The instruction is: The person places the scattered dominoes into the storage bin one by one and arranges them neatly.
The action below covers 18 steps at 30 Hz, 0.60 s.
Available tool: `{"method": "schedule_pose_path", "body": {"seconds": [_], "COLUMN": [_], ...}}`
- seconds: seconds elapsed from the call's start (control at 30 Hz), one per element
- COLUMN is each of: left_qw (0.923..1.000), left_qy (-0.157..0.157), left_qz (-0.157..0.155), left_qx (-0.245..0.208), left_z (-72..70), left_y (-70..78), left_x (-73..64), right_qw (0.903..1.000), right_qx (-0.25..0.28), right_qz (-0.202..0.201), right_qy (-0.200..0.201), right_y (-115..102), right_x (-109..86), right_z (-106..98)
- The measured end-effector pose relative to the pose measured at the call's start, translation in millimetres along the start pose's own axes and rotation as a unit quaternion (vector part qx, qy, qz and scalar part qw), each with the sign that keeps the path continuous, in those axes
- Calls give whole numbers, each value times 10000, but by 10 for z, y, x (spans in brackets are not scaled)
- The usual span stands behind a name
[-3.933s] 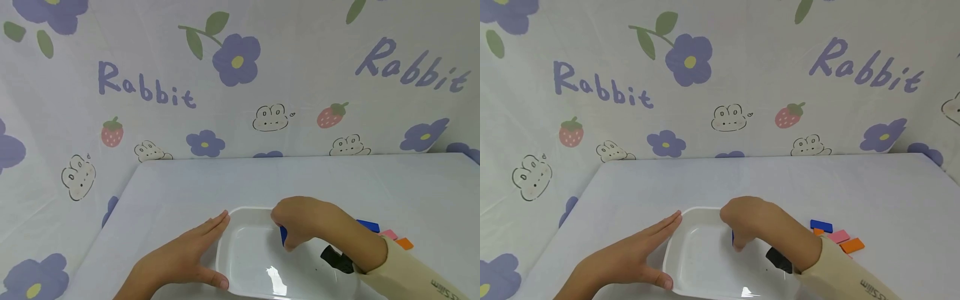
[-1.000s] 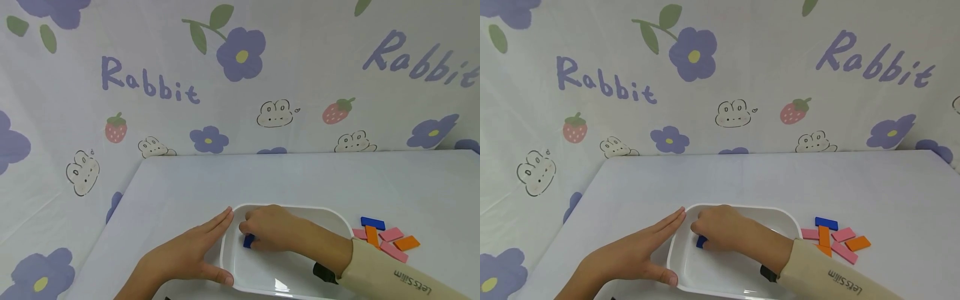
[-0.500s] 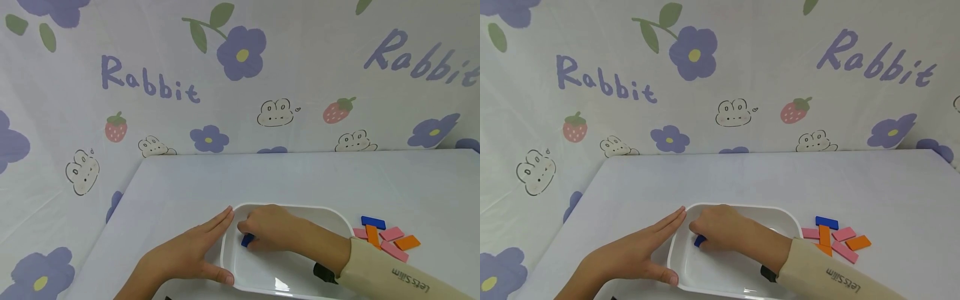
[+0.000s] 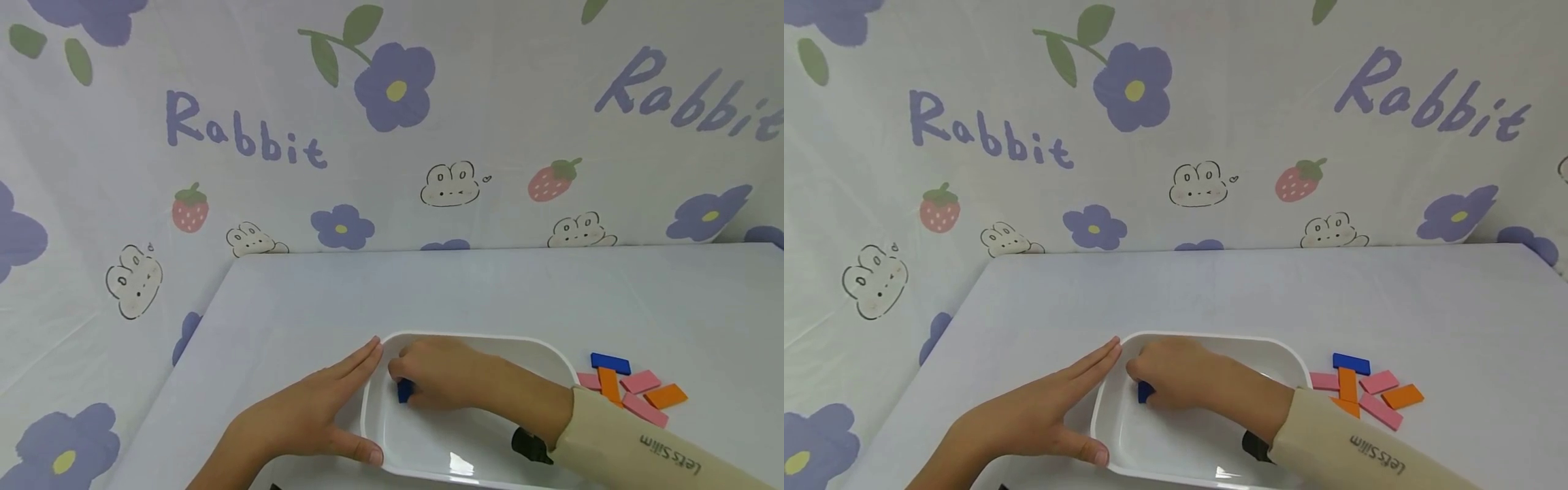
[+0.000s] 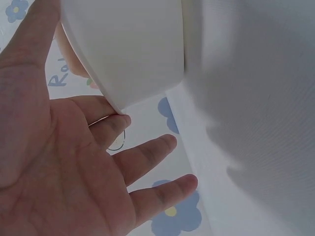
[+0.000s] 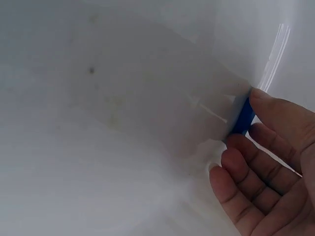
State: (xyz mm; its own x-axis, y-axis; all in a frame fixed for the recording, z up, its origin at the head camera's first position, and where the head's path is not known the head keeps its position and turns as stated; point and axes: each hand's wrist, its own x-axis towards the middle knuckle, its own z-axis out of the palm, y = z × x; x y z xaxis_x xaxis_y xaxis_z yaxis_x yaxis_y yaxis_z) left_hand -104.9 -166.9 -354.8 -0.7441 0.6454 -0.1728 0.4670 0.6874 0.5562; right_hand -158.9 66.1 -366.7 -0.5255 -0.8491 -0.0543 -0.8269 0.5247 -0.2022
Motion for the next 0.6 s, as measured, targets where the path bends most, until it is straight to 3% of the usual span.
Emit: {"method": "schedule_pose_path", "body": {"seconds": [0.6], "left_qw": [10000], "left_qy": [-52], "left_qz": [30], "left_qx": [-47], "left_z": [-12], "left_y": [17], "left_x": [3], "right_qw": [9981], "right_qx": [-390], "right_qz": [-297], "right_qy": [370], "right_y": [-11], "right_x": [62], "right_z": [57]}}
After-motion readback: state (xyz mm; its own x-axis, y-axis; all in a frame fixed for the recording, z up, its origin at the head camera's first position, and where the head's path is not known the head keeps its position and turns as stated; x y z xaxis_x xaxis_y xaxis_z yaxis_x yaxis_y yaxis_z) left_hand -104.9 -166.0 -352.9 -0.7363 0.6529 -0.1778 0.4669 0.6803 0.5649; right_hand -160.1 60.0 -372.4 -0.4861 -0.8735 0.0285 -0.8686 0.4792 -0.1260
